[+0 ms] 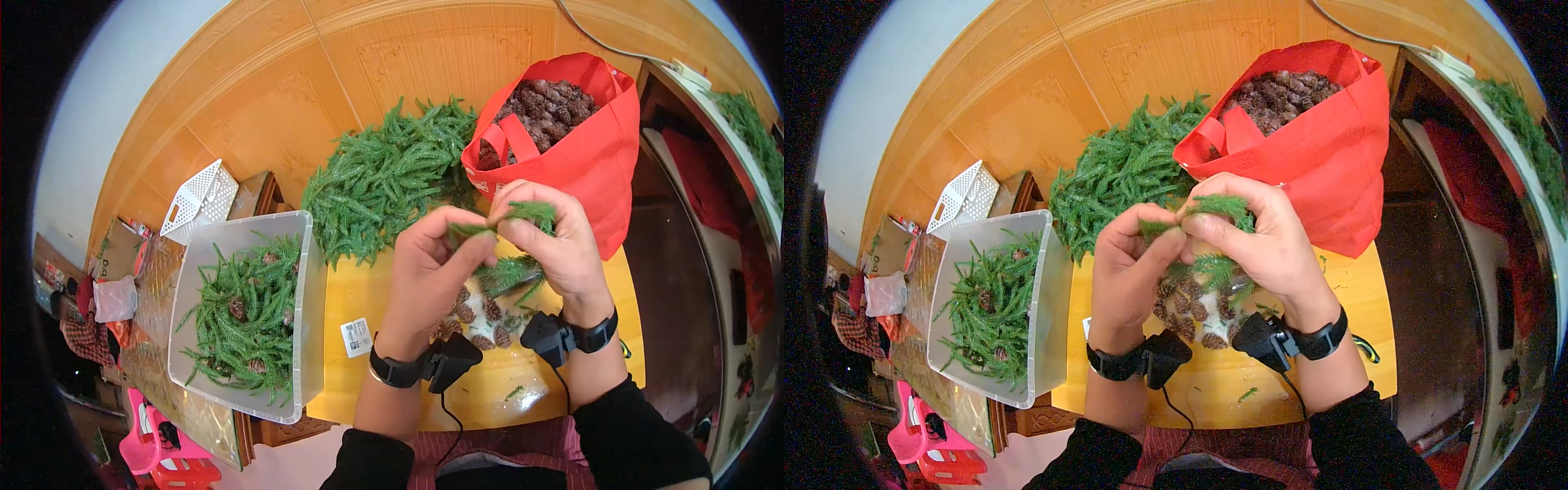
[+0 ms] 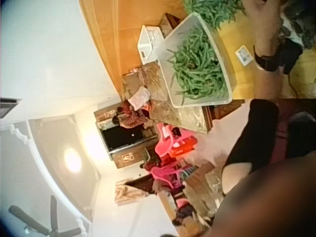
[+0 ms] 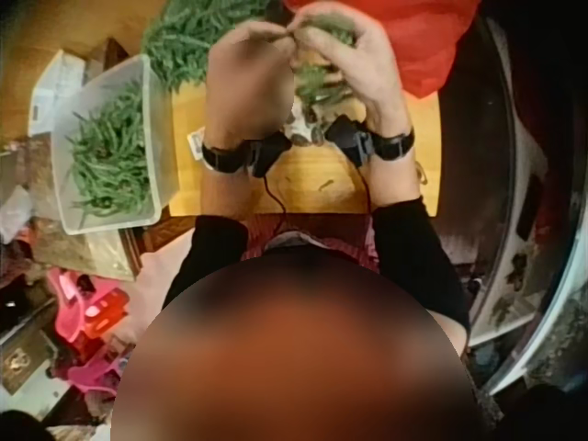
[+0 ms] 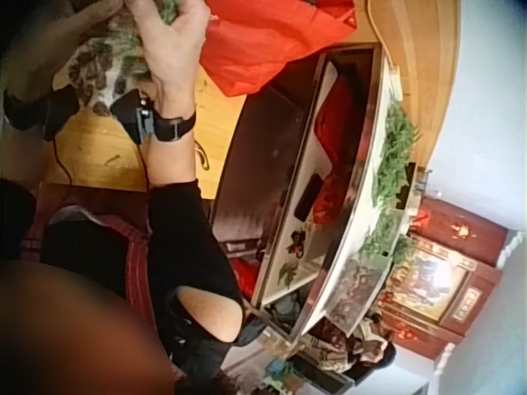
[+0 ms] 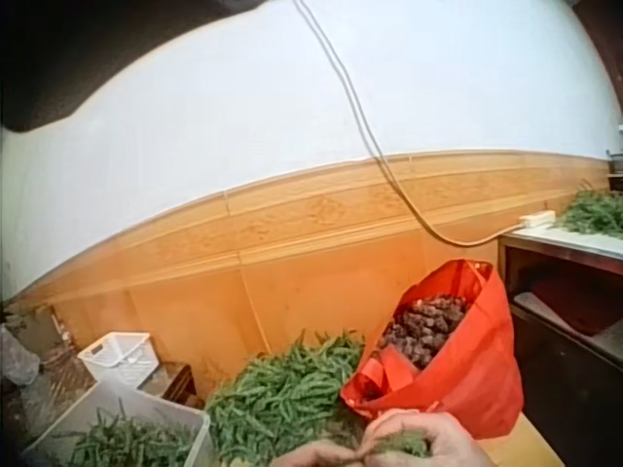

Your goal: Trimming and processing green foliage branches using pliers.

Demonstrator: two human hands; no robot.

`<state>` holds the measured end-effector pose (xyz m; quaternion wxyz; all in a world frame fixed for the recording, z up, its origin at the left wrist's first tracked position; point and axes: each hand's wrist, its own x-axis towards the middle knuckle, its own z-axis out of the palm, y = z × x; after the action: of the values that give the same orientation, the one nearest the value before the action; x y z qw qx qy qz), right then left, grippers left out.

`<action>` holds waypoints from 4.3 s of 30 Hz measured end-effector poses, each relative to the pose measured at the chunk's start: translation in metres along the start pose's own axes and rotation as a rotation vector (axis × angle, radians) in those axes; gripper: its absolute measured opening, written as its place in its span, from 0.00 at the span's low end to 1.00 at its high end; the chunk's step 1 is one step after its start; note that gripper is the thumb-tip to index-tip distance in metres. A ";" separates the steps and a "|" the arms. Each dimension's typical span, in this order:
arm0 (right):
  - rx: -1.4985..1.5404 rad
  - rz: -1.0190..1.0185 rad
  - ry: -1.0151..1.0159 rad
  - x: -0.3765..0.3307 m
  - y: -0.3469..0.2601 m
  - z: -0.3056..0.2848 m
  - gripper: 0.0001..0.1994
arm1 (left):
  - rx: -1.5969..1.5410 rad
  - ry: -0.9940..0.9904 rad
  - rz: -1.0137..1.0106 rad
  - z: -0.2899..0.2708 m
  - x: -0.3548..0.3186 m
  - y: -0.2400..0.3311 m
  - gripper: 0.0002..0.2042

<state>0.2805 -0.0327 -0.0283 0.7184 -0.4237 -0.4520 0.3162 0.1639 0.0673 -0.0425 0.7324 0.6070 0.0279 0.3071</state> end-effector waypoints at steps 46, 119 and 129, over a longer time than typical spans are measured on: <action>-0.424 0.144 -0.101 -0.004 -0.012 -0.021 0.06 | 0.306 0.292 0.112 -0.002 0.007 -0.009 0.06; -0.361 -0.095 -0.154 -0.005 -0.019 -0.018 0.15 | -0.683 0.050 0.032 -0.013 0.004 -0.002 0.09; -0.255 -0.016 -0.050 -0.008 -0.015 -0.014 0.10 | -0.511 -0.198 0.093 -0.014 0.005 -0.006 0.08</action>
<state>0.2912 -0.0501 -0.0209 0.6498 -0.5001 -0.5096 0.2607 0.1650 0.0815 -0.0500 0.8460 0.4305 -0.1500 0.2763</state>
